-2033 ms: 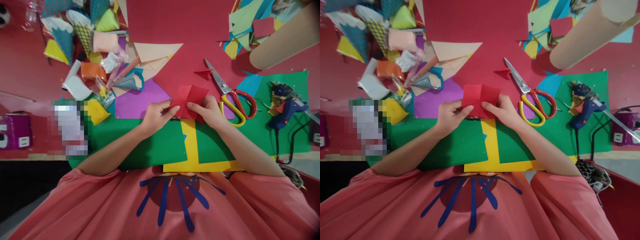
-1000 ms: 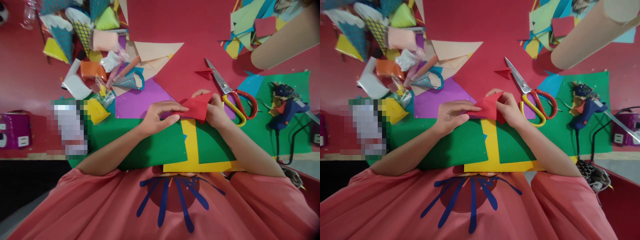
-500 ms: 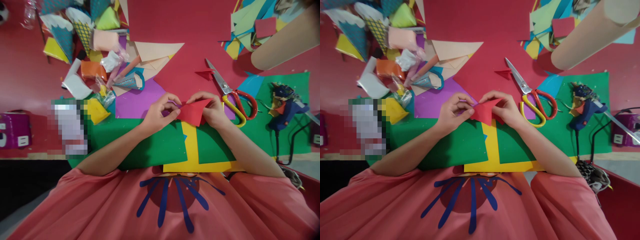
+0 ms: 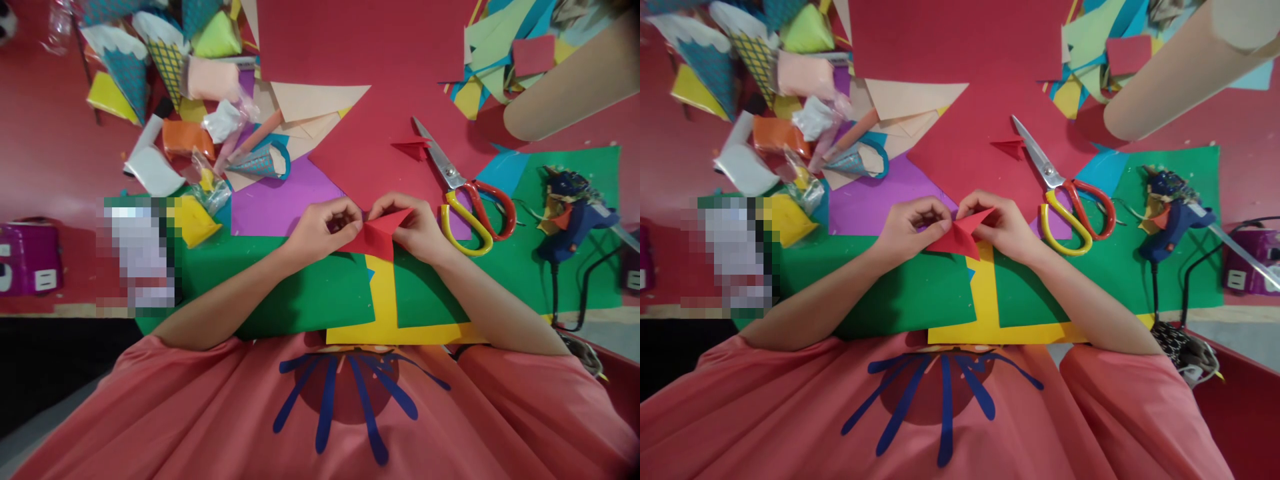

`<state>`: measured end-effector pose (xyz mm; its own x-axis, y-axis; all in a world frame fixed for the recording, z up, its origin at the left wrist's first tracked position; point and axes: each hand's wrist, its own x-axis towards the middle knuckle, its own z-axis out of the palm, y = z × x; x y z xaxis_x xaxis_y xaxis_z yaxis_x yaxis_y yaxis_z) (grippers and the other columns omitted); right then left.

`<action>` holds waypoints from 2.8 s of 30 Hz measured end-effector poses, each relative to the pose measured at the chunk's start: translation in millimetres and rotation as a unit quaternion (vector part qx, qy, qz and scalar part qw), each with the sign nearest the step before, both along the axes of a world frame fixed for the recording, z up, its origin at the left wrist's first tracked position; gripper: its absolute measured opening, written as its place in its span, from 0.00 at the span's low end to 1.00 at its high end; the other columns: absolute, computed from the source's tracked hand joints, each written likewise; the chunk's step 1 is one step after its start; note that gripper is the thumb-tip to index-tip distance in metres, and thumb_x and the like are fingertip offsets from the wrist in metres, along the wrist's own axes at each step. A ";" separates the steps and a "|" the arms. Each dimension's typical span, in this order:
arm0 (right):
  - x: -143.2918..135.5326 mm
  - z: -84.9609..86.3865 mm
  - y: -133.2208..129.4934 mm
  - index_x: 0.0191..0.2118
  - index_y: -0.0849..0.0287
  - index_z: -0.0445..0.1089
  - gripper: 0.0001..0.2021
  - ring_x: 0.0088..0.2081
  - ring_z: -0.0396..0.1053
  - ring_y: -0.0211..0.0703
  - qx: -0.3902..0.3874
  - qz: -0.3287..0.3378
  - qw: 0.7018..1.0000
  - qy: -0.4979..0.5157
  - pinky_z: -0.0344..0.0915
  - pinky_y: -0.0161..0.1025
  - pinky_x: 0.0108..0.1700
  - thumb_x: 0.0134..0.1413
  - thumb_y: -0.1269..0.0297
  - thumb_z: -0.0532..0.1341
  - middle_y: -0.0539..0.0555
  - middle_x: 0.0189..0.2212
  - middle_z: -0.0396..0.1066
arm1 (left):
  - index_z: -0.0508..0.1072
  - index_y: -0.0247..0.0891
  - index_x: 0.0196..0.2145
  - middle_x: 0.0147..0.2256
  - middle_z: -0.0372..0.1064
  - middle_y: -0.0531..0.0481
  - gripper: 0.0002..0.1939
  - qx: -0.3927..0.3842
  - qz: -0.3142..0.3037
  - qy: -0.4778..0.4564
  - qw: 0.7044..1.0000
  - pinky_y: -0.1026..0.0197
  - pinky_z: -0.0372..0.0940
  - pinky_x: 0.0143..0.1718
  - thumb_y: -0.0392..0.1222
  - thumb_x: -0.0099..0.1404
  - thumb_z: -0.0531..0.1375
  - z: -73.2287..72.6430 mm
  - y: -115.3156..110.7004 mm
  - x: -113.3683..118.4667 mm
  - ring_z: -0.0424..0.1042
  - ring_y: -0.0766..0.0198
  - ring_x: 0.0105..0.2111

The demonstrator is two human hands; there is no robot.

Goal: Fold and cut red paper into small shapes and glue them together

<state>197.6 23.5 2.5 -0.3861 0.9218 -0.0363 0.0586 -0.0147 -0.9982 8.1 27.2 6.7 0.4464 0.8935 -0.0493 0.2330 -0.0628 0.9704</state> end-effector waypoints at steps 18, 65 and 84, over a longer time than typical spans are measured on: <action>-9.1 -6.6 -2.8 0.35 0.57 0.68 0.18 0.33 0.69 0.35 -0.101 -0.029 0.990 0.092 0.68 0.35 0.36 0.44 0.51 0.69 0.50 0.34 0.71 | 0.64 0.39 0.26 0.20 0.58 0.57 0.11 0.007 0.057 -0.031 0.998 0.68 0.52 0.20 0.46 0.61 0.59 -3.0 -3.0 2.0 0.55 0.74 0.19; -6.8 -11.1 10.2 0.24 0.58 0.63 0.10 0.31 0.67 0.37 0.255 -0.173 0.937 -0.167 0.66 0.38 0.35 0.56 0.68 0.60 0.50 0.25 0.67 | 0.58 0.39 0.20 0.15 0.50 0.61 0.10 0.067 0.101 -0.017 0.992 0.68 0.48 0.17 0.35 0.57 0.54 -13.5 21.2 24.4 0.50 0.75 0.15; -8.0 -7.7 8.4 0.27 0.57 0.66 0.10 0.31 0.67 0.39 0.171 -0.196 0.952 -0.159 0.67 0.40 0.37 0.57 0.60 0.61 0.50 0.26 0.68 | 0.58 0.38 0.17 0.14 0.56 0.57 0.24 0.040 0.050 -0.024 0.998 0.66 0.49 0.17 0.52 0.66 0.55 -12.9 20.6 22.1 0.54 0.75 0.15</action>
<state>189.6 31.9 -5.2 -0.0292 0.9718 0.2340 0.4165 0.2246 -0.8810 30.2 47.9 -6.2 0.3558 0.9336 0.0429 0.1953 -0.1192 0.9735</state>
